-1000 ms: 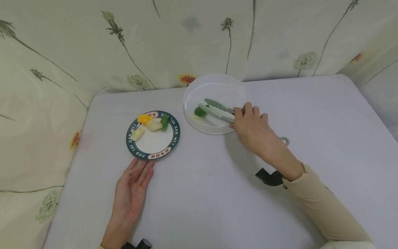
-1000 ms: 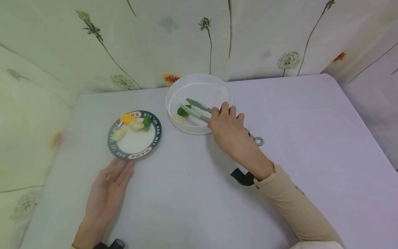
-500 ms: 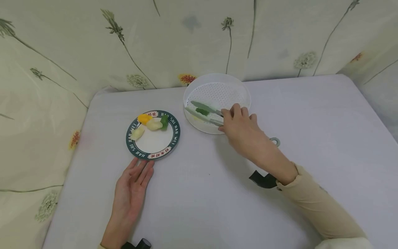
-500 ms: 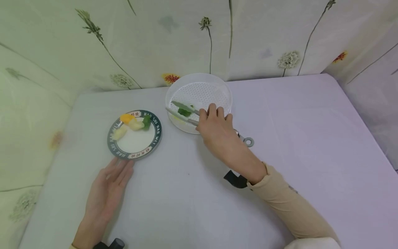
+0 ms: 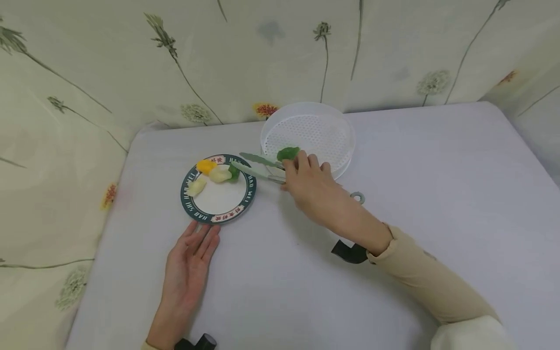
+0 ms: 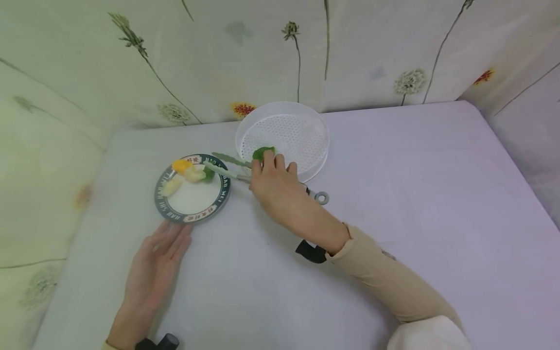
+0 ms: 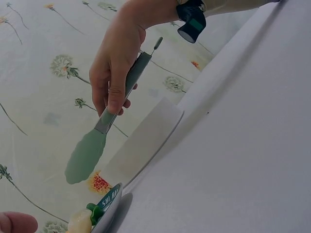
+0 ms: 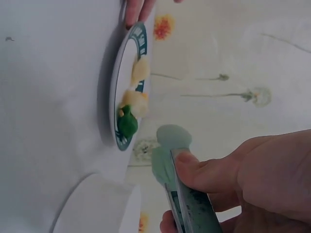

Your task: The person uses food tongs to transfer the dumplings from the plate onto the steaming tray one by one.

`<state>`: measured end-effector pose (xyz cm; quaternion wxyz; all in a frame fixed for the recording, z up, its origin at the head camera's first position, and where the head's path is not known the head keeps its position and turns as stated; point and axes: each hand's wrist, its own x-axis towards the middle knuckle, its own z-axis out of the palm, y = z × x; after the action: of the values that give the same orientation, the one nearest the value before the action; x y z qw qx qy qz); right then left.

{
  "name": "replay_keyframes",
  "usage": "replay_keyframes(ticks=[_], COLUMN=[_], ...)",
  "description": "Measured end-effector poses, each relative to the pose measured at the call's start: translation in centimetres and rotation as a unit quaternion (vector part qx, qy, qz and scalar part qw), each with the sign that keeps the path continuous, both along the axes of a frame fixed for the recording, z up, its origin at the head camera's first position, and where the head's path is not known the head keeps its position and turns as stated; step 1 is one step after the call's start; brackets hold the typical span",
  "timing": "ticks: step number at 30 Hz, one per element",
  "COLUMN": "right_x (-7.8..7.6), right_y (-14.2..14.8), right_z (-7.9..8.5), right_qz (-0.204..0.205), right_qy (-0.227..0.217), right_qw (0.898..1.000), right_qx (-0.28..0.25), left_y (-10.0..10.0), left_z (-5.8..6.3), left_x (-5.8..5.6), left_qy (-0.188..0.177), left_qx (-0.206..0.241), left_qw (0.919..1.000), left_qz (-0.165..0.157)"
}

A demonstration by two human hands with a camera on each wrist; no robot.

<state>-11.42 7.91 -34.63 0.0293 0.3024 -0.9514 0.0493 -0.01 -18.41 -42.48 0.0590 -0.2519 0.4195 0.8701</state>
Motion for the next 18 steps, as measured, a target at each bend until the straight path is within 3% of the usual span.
replay_keyframes(ticks=[18], right_x=[-1.4], right_y=[-3.9], right_z=[-1.4], right_qz=[0.021], right_qy=[-0.014], right_qw=[1.0], right_qx=[0.006], left_y=[-0.1], left_z=[-0.2], left_x=[0.0], left_qy=[0.004], left_qx=[0.0], left_qw=[1.0], left_qz=[0.002])
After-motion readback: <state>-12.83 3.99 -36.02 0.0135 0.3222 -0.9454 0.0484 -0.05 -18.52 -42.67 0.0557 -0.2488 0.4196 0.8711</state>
